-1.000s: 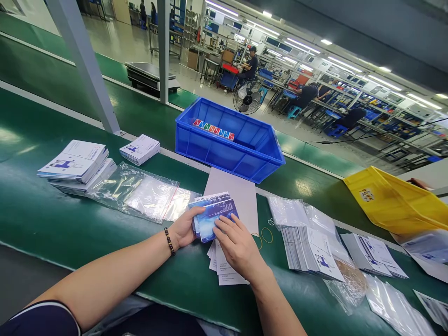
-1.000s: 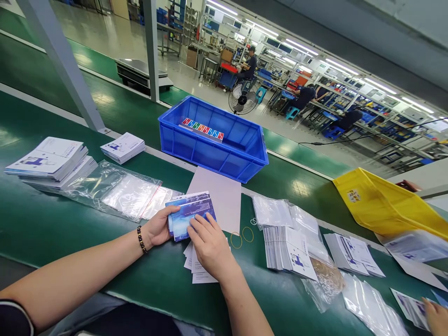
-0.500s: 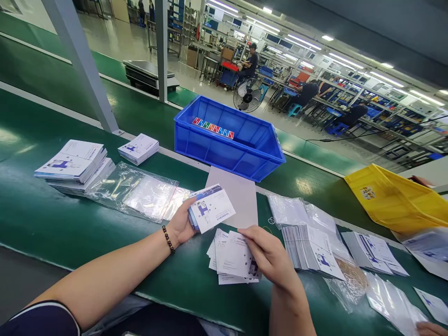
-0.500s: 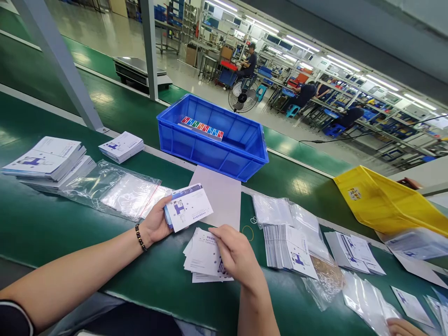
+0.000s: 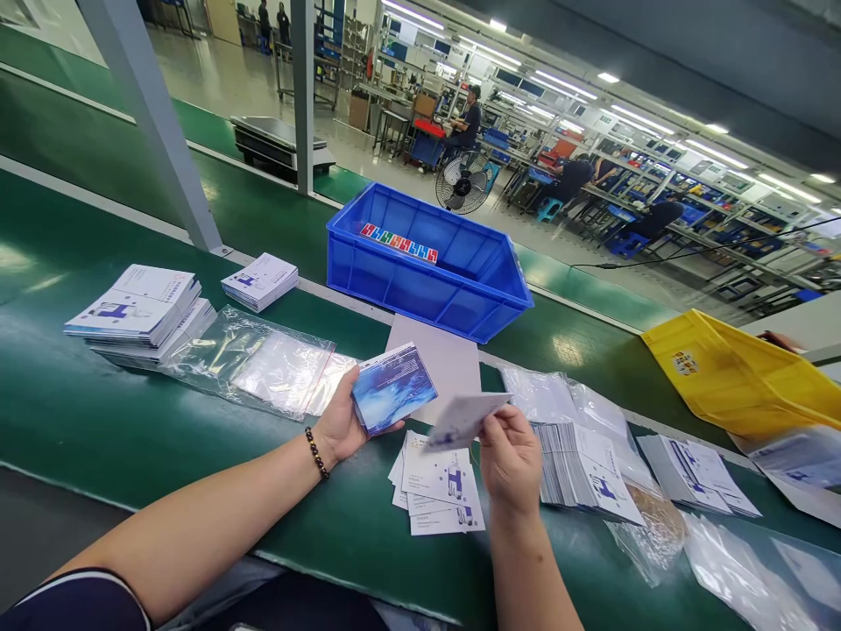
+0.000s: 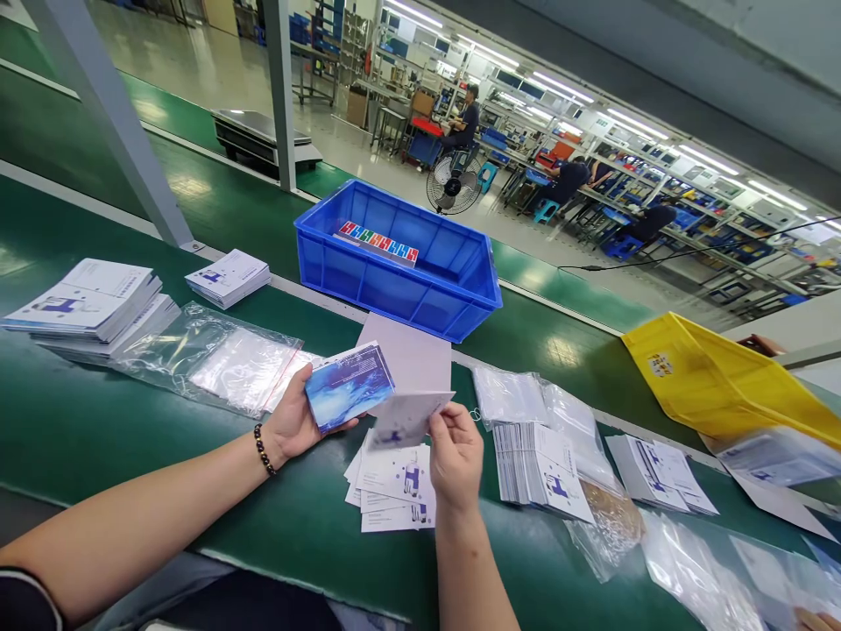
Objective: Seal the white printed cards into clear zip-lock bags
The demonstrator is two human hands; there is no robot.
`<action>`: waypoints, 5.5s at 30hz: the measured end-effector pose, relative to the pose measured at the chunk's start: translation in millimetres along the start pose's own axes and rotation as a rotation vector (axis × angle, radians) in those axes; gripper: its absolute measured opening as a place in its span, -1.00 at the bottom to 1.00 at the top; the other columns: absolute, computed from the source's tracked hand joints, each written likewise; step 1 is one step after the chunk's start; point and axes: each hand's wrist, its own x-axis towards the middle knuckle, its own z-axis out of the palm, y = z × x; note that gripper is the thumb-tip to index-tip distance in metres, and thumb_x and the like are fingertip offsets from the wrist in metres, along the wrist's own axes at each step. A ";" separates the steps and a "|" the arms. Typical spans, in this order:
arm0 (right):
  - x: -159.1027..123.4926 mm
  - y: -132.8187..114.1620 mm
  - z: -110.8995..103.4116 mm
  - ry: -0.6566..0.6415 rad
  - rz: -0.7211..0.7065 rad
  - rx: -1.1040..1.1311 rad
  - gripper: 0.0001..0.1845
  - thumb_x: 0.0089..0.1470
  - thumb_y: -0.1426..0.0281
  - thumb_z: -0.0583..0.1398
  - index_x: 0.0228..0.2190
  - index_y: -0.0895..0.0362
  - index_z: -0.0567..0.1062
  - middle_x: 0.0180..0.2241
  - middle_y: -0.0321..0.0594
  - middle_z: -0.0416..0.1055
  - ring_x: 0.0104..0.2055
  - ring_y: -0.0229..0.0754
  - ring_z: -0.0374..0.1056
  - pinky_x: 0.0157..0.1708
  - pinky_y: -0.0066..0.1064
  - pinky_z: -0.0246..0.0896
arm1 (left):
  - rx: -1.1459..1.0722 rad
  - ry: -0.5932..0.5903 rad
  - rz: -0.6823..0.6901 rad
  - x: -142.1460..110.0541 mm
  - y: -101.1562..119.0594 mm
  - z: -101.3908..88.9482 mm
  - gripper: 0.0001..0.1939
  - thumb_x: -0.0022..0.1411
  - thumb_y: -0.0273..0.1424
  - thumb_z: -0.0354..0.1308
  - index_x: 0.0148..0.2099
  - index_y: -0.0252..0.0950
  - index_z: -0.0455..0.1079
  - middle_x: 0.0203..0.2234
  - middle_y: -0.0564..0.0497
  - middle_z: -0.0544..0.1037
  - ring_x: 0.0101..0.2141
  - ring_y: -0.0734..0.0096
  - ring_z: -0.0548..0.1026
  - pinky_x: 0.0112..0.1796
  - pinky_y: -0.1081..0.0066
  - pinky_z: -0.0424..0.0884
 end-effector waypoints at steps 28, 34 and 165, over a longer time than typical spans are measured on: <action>-1.6 -39.2 -12.2 -0.515 -0.543 -0.624 -0.64 0.04 0.62 0.02 -0.15 0.10 0.40 -0.40 -0.16 0.41 -0.40 -0.22 0.34 -0.48 -0.41 0.29 | 0.030 0.126 -0.064 2.1 0.2 0.4 -0.48 0.15 -0.20 0.03 0.13 -0.30 0.15 -0.13 -0.20 0.46 -0.22 0.03 0.48 -0.44 0.20 0.46; 6.8 1.4 -0.8 -0.571 0.107 -0.512 -0.80 0.01 0.35 0.13 -0.48 0.12 0.54 -0.39 -0.16 0.48 -0.32 -0.16 0.39 -0.31 -0.34 0.30 | 0.003 0.184 -0.036 2.8 -1.7 -0.1 -0.53 0.15 -0.34 0.04 0.11 -0.32 0.17 -0.23 -0.16 0.52 -0.25 0.12 0.49 -0.35 0.21 0.46; -14.9 4.1 23.6 -0.599 -0.983 -0.885 -0.69 0.00 0.68 0.04 -0.20 0.24 0.40 -0.22 -0.04 0.47 -0.08 -0.11 0.35 -0.06 -0.13 0.28 | 0.110 0.137 -0.151 1.9 -9.3 2.6 -0.73 0.15 -0.46 0.06 -0.09 -0.47 0.35 -0.33 -0.16 0.56 -0.32 0.29 0.52 -0.22 0.34 0.42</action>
